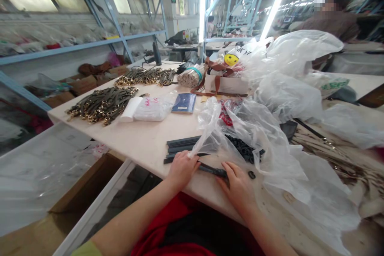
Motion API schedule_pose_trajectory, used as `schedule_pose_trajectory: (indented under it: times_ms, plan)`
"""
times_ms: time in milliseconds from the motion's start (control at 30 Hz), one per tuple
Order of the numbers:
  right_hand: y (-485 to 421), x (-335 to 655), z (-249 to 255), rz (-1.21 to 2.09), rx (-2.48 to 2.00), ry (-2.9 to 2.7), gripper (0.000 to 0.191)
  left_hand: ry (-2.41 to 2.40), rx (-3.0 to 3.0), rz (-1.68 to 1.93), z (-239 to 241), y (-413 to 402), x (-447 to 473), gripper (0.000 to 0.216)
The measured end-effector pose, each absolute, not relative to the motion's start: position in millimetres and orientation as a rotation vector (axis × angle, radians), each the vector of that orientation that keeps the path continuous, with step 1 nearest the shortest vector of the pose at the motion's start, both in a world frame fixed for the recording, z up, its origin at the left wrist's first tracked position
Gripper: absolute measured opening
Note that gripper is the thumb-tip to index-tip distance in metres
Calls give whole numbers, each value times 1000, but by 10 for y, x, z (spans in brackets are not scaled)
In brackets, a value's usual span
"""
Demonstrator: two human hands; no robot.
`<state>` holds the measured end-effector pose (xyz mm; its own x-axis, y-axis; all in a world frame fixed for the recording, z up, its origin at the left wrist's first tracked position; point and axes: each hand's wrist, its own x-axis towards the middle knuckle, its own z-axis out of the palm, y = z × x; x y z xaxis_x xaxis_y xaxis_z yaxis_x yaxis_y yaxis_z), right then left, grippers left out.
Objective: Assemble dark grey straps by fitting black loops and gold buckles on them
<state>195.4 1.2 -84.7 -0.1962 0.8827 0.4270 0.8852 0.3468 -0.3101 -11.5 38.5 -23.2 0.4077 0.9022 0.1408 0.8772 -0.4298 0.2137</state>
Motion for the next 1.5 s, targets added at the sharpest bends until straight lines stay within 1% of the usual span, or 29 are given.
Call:
schedule_pose_trajectory:
  times_ms: [67, 133, 267, 333, 500, 600, 667, 767, 900, 967, 1033, 1067, 1133, 1200, 1300, 1367, 1433, 1500]
  plan:
    - [-4, 1949, -835, -56, -1534, -2077, 48, 1731, 2521, 354, -185, 507, -303, 19]
    - [-19, 1936, -812, -102, -1526, -2074, 50, 1857, 2471, 333, -165, 632, -457, 19]
    - [-44, 1914, -792, -160, -1488, -2072, 49, 1986, 2363, 266, -181, 803, -601, 11]
    - [-49, 1916, -787, -174, -1473, -2082, 49, 2003, 2322, 262, -177, 842, -617, 11]
    - [-74, 1940, -715, -191, -1411, -2074, 44, 1916, 2245, 304, -41, 802, -634, 9]
    - [-154, 1891, -579, -210, -1321, -2048, 34, 1776, 2214, 355, 135, 616, -578, 18]
    - [-227, 1807, -447, -192, -1285, -2032, 31, 1639, 2176, 392, 287, 415, -474, 21]
    - [-311, 1652, -234, -78, -1239, -2027, 34, 1282, 2023, 521, 519, 74, -262, 19]
    - [-385, 1542, -15, 150, -1154, -1902, 20, 879, 2157, 567, 666, -218, -16, 30]
    - [-437, 1537, 52, 301, -1114, -1803, 18, 835, 2358, 669, 658, -252, 67, 28]
    - [-488, 1568, 82, 445, -1076, -1792, 18, 861, 2557, 768, 636, -239, 123, 19]
    - [-502, 1606, 79, 494, -1066, -1835, 18, 871, 2619, 794, 631, -227, 142, 15]
    - [-490, 1743, 35, 510, -1141, -1953, 20, 896, 2631, 790, 638, -202, 167, 16]
    - [-415, 1958, -58, 397, -1385, -2016, 23, 964, 2514, 691, 648, -182, 189, 16]
    - [-224, 2312, -257, 72, -1869, -1970, 20, 1094, 2176, 481, 579, -135, 256, 14]
    - [-99, 2471, -393, 1, -1974, -1966, 14, 1119, 1845, 388, 446, -87, 325, 12]
    - [-11, 2540, -502, 5, -1992, -1971, 10, 1091, 1455, 338, 276, -39, 391, 11]
    - [30, 2547, -560, 29, -1989, -1970, 10, 1067, 1172, 336, 136, -10, 431, 11]
